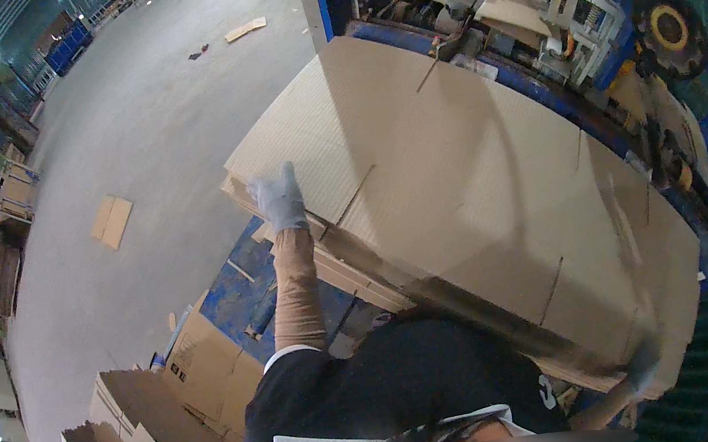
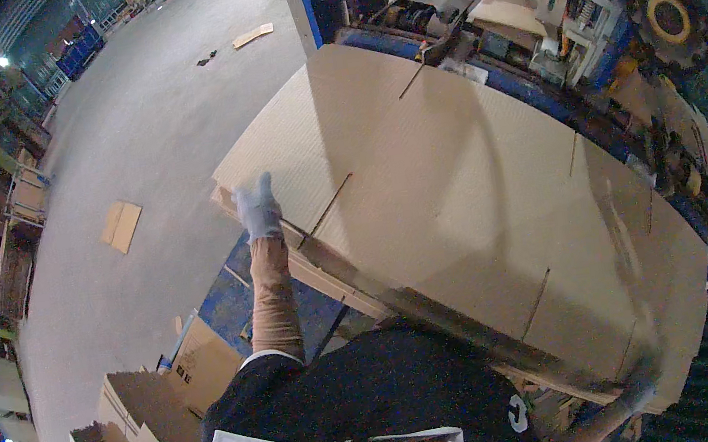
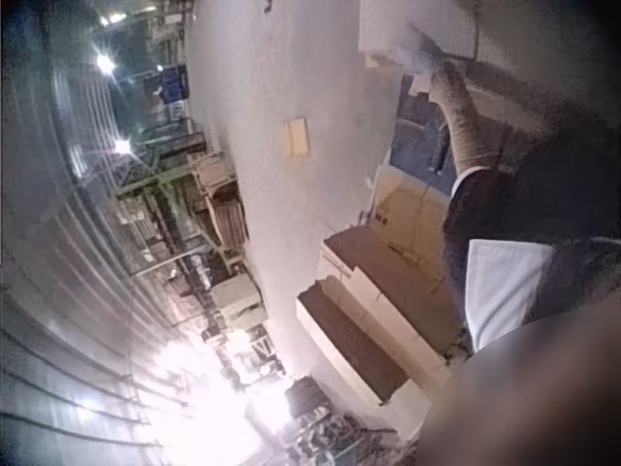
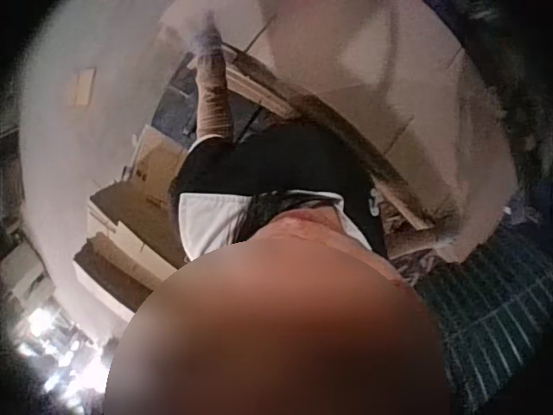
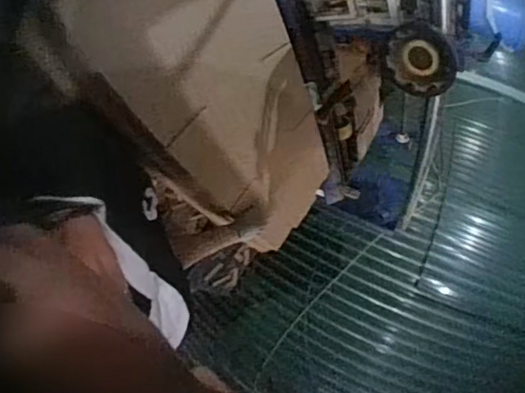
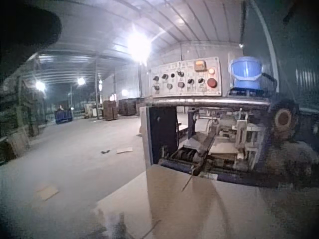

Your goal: The person repeatedly picks up flat cardboard sheets from a conveyor and stacks them on a growing pile. The hands align each sheet and place it on top of the previous ones, maintaining a neat stack throughout the clip.

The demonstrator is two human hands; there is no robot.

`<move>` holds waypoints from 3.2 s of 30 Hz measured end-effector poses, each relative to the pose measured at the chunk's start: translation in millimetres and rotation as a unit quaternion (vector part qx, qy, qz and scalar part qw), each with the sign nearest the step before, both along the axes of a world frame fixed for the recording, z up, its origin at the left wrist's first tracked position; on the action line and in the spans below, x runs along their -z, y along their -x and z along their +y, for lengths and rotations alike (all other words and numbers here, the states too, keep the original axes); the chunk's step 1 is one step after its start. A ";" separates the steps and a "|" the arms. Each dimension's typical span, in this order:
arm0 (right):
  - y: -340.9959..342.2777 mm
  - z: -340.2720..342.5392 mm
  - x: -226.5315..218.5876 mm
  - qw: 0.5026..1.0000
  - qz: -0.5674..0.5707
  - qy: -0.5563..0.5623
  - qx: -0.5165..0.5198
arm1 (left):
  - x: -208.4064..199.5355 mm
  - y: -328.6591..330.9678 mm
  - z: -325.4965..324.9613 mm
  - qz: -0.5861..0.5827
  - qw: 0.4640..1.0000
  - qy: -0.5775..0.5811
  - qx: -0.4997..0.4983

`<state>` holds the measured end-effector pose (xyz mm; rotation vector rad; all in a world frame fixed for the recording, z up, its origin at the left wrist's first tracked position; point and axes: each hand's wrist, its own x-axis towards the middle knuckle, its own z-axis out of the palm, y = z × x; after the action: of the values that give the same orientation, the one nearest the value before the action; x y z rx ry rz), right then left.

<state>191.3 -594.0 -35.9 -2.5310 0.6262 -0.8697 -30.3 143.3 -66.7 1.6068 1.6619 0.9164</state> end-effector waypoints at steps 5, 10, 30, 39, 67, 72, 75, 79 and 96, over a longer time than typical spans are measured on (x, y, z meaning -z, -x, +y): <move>-6.1 -22.3 -6.5 0.992 0.005 -0.100 0.076 | -35.7 -18.6 -16.5 0.148 0.986 -0.077 -0.004; -10.9 -63.5 10.0 0.994 0.003 -0.074 0.081 | -94.4 -26.3 -16.5 -0.183 0.953 -0.119 0.208; -11.6 -53.4 -63.9 0.712 -0.210 -0.633 -0.222 | -42.1 25.0 69.5 -0.316 0.905 -0.153 0.240; 133.3 141.0 -66.2 0.841 -0.100 0.099 -0.523 | -77.1 4.2 -113.9 -0.080 0.868 -0.164 0.462; -124.9 239.0 -33.1 0.837 0.040 0.242 -0.488 | -65.0 -297.0 -115.7 0.223 0.686 -0.458 0.519; -83.3 196.3 -34.8 0.894 0.059 0.277 -0.349 | -71.5 -212.7 -75.6 -0.033 0.740 -0.414 0.529; -35.6 113.3 -41.1 0.949 0.178 0.042 -0.258 | -52.8 -93.9 -9.4 0.101 0.917 -0.258 0.288; 10.1 28.7 6.5 0.996 -0.011 0.025 0.085 | -26.2 -21.2 31.0 0.039 0.999 0.017 -0.003; -41.7 -73.4 17.7 0.821 -0.376 -0.425 -0.070 | -135.0 -3.0 50.3 -0.396 0.849 -0.101 0.335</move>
<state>233.0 -667.4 -53.6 -1.2665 0.4053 -1.1027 -27.3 193.6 68.3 1.4633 0.3967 1.1572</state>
